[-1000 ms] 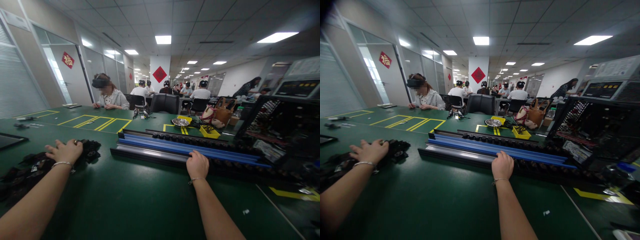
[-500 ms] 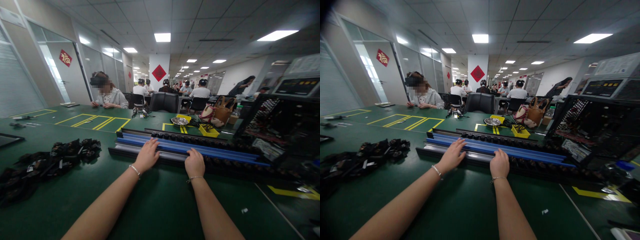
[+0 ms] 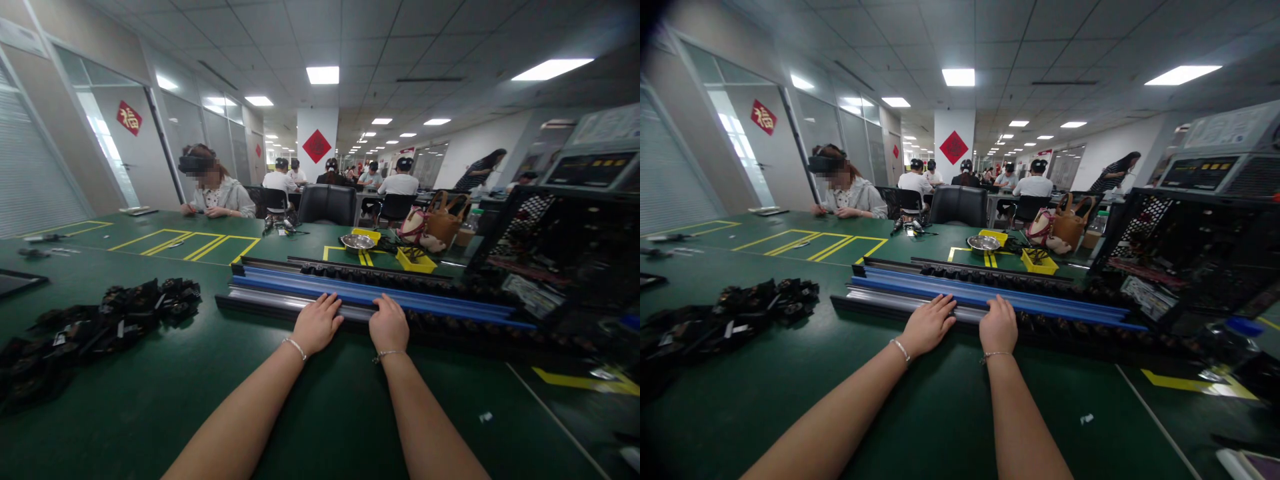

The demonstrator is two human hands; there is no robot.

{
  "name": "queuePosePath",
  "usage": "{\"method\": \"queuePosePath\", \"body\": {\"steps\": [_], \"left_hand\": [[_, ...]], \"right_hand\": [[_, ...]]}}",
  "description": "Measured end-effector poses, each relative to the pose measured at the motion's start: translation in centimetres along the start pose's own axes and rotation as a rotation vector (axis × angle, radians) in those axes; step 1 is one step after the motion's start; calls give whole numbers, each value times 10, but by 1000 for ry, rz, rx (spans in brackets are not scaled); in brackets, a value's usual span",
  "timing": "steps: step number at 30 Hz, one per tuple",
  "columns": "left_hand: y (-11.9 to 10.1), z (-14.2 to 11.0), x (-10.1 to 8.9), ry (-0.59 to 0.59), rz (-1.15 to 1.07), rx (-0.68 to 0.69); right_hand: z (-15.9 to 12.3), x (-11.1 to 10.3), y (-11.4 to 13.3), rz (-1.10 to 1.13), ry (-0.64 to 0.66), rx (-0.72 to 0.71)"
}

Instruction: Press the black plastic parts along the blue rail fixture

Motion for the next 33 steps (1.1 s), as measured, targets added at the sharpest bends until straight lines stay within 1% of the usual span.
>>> {"method": "queuePosePath", "body": {"steps": [7,10,14,19,23,24,29,33], "left_hand": [[-2,-1,-2,-14,-6,8],[-2,-1,-1,-20,-9,-14],[-5,-1,1,-70,4,-55],[-7,-3,4,-74,25,-28],[-7,-5,3,-66,27,2],[-8,-6,3,-62,23,14],[-21,-11,4,-39,18,78],[-28,-13,6,-23,46,90]], "right_hand": [[-4,5,16,57,-4,-92],[-6,8,22,54,2,-126],[-7,11,27,74,17,-157],[-7,5,27,65,-2,-130],[-6,-6,19,-57,-27,22],[-6,-8,18,-69,-24,39],[-5,-8,20,-51,30,16],[-6,-8,24,-2,49,-21]]}}
Point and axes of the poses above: each hand's wrist, its own z-axis towards the middle knuckle, its own x-axis out of the palm, y = z × x, the point moved 7 cm from there along z, towards the middle knuckle, and after that the axes turned 8 degrees about -z, right-handed, at the moved point
